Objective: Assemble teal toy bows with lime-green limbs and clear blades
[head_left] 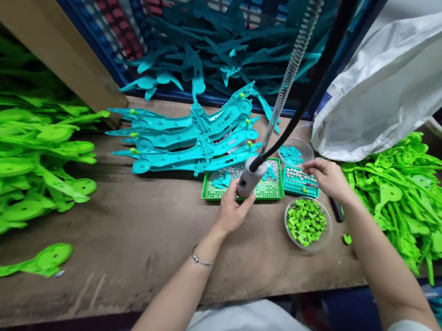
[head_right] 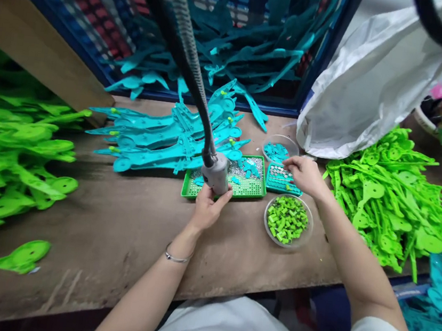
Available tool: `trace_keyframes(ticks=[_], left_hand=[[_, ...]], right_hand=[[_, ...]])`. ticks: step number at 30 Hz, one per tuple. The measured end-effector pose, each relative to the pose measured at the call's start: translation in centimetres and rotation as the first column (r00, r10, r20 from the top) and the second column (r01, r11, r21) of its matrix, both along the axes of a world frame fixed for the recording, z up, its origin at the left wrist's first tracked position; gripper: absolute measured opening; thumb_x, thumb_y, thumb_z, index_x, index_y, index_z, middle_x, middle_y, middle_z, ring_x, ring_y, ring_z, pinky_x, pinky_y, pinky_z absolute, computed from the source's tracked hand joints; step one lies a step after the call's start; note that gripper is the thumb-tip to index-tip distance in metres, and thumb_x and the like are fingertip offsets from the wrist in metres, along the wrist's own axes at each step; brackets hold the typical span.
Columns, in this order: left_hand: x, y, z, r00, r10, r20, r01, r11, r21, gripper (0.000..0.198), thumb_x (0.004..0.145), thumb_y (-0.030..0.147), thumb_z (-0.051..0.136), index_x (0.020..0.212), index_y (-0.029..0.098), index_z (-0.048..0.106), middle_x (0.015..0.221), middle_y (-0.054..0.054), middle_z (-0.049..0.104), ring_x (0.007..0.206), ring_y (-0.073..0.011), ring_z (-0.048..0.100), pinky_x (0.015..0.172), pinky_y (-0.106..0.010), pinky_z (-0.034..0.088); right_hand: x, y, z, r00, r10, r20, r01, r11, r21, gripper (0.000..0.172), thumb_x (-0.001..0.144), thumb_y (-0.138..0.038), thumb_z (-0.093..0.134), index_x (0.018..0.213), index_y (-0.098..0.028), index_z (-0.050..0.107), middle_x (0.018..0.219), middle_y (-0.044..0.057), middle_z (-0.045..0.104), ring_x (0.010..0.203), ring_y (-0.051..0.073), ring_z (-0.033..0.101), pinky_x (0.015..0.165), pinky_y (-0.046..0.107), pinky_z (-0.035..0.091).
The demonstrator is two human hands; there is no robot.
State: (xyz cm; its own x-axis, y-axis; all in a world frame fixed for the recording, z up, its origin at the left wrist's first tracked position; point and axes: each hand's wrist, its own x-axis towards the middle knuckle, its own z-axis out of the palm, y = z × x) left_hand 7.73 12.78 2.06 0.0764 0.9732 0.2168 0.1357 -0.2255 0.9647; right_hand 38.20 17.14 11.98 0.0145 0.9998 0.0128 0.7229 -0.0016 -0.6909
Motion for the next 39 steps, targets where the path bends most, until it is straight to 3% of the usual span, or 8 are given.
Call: trace_keyframes(ticks=[4, 8, 12, 16, 21, 26, 32, 39], left_hand=[[0.9, 0.0, 0.0, 0.999, -0.031, -0.019, 0.031, 0.999, -0.022, 0.042, 0.086, 0.045, 0.071, 0.118, 0.022, 0.058, 0.103, -0.006, 0.069, 0.092, -0.0191, 0.066, 0.079, -0.029, 0.051], [1.4, 0.2, 0.5, 0.998, -0.015, -0.058, 0.014, 1.000, -0.022, 0.036, 0.083, 0.046, 0.073, 0.107, 0.021, 0.062, 0.091, -0.002, 0.069, 0.081, -0.0169, 0.065, 0.077, -0.029, 0.050], [1.6, 0.3, 1.0, 0.999, 0.025, -0.039, -0.026, 0.999, -0.025, 0.035, 0.081, 0.046, 0.074, 0.100, 0.021, 0.061, 0.083, 0.000, 0.068, 0.077, -0.0162, 0.063, 0.076, -0.028, 0.051], [1.4, 0.3, 1.1, 0.998, 0.050, -0.028, -0.050, 0.998, -0.030, 0.034, 0.080, 0.046, 0.075, 0.098, 0.021, 0.061, 0.082, 0.000, 0.068, 0.077, -0.0167, 0.064, 0.077, -0.029, 0.051], [1.1, 0.4, 0.8, 0.997, 0.069, -0.030, -0.070, 0.997, -0.015, 0.034, 0.080, 0.047, 0.075, 0.097, 0.020, 0.062, 0.083, -0.001, 0.068, 0.080, -0.0172, 0.065, 0.077, -0.029, 0.052], [0.8, 0.3, 0.7, 0.998, 0.066, -0.025, -0.066, 0.998, -0.019, 0.035, 0.080, 0.047, 0.075, 0.099, 0.020, 0.063, 0.088, -0.003, 0.070, 0.081, -0.0175, 0.066, 0.077, -0.029, 0.053], [0.5, 0.4, 0.6, 0.997, 0.082, -0.016, -0.082, 0.997, -0.014, 0.036, 0.080, 0.046, 0.075, 0.103, 0.021, 0.064, 0.091, -0.004, 0.070, 0.084, -0.0185, 0.067, 0.077, -0.029, 0.053], [0.3, 0.7, -0.1, 0.994, 0.066, -0.081, -0.065, 0.998, 0.019, 0.039, 0.084, 0.045, 0.074, 0.111, 0.020, 0.062, 0.097, -0.004, 0.071, 0.087, -0.0176, 0.068, 0.081, -0.028, 0.052]], right_hand=[[3.6, -5.8, -1.1, 0.984, -0.080, 0.158, 0.089, 0.995, -0.050, 0.027, 0.089, -0.027, 0.056, 0.106, -0.023, 0.077, 0.108, 0.008, 0.078, 0.099, 0.026, 0.070, 0.095, 0.038, 0.049], [5.3, -10.6, -4.1, 0.978, -0.163, 0.127, 0.184, 0.967, -0.174, 0.027, 0.087, -0.034, 0.060, 0.105, -0.020, 0.075, 0.108, 0.012, 0.077, 0.100, 0.029, 0.070, 0.093, 0.040, 0.050], [4.4, -12.8, -6.5, 0.987, -0.155, 0.051, 0.162, 0.971, -0.179, 0.020, 0.086, -0.030, 0.057, 0.096, -0.021, 0.072, 0.098, 0.009, 0.078, 0.093, 0.027, 0.071, 0.087, 0.038, 0.053], [3.5, -12.8, -6.3, 0.983, -0.185, -0.009, 0.182, 0.971, -0.158, 0.016, 0.084, -0.025, 0.058, 0.093, -0.022, 0.071, 0.093, 0.008, 0.078, 0.089, 0.026, 0.072, 0.083, 0.036, 0.056], [3.6, -9.2, -3.1, 0.977, -0.197, -0.084, 0.180, 0.967, -0.183, 0.018, 0.084, -0.025, 0.057, 0.094, -0.018, 0.071, 0.065, 0.003, 0.071, 0.051, 0.019, 0.065, 0.052, 0.029, 0.053], [3.8, 0.1, -0.6, 0.948, -0.315, -0.051, 0.311, 0.947, -0.083, 0.023, 0.086, -0.021, 0.054, 0.098, -0.013, 0.071, 0.063, 0.003, 0.070, 0.052, 0.017, 0.065, 0.056, 0.026, 0.052], [2.4, 8.9, -2.1, 0.895, -0.442, 0.051, 0.444, 0.895, -0.035, 0.025, 0.087, -0.016, 0.051, 0.099, -0.008, 0.072, 0.059, 0.008, 0.068, 0.053, 0.019, 0.065, 0.059, 0.027, 0.051], [1.7, 9.4, -3.8, 0.890, -0.428, 0.158, 0.439, 0.897, -0.041, 0.023, 0.087, -0.016, 0.052, 0.087, -0.009, 0.074, 0.062, 0.010, 0.070, 0.067, 0.021, 0.069, 0.069, 0.026, 0.052]])
